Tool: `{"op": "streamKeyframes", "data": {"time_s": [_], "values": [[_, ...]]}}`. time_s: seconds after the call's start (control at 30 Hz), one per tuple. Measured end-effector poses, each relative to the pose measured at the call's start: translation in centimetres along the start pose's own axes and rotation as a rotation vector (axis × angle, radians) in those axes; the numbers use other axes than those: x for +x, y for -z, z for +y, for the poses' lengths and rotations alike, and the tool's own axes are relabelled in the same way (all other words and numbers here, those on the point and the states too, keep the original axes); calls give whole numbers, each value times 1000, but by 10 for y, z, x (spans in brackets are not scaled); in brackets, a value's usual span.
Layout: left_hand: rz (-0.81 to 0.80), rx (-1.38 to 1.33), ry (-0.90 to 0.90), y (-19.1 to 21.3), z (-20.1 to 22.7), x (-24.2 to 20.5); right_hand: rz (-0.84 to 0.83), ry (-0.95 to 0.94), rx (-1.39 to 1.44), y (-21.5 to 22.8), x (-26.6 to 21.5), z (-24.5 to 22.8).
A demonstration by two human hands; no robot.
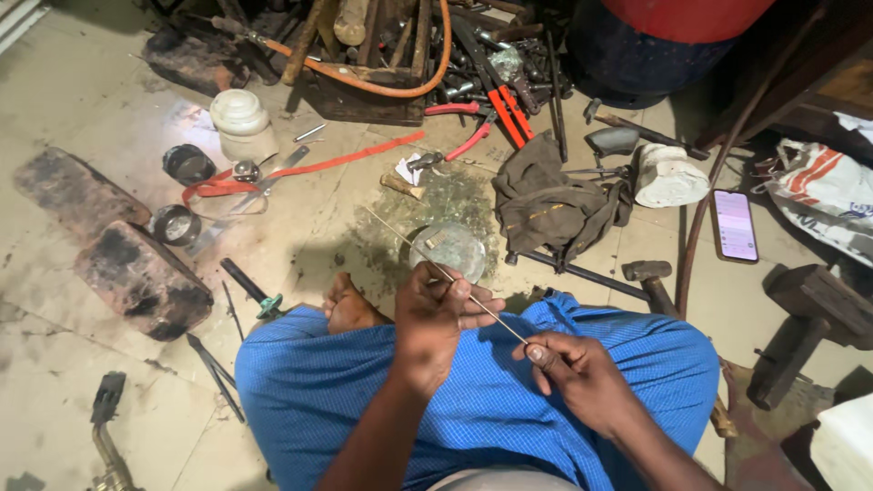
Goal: The person sits on the floor and repeatedly hammers a thin metal rod placed on a small metal plate. They hold the rod with one hand and strike it with a hammer in the other, occasionally adjusting the rod's position.
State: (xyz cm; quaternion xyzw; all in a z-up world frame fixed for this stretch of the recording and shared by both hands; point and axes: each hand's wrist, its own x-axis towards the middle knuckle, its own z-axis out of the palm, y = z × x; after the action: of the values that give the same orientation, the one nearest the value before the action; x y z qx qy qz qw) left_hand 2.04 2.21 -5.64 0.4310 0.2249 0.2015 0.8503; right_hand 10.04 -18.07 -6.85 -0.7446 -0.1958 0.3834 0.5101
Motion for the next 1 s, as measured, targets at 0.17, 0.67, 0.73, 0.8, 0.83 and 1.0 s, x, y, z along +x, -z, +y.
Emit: {"op": "streamKeyframes", "data": {"time_s": [0.17, 0.67, 0.73, 0.8, 0.83, 1.0], "values": [[20, 59, -73, 2, -7, -3, 19, -52, -59, -9, -4, 2], [190, 170, -206, -4, -16, -6, 80, -37, 81, -31, -4, 16], [195, 171, -208, -1, -20, -4, 74, -28, 64, -34, -3, 18], [198, 174, -199, 3, -25, -1, 80, -31, 53, -36, -2, 18], [186, 149, -200, 5, -27, 0, 89, -38, 49, -38, -2, 18], [-65, -38, 69, 23, -3, 8, -13, -52, -51, -21, -3, 17]]}}
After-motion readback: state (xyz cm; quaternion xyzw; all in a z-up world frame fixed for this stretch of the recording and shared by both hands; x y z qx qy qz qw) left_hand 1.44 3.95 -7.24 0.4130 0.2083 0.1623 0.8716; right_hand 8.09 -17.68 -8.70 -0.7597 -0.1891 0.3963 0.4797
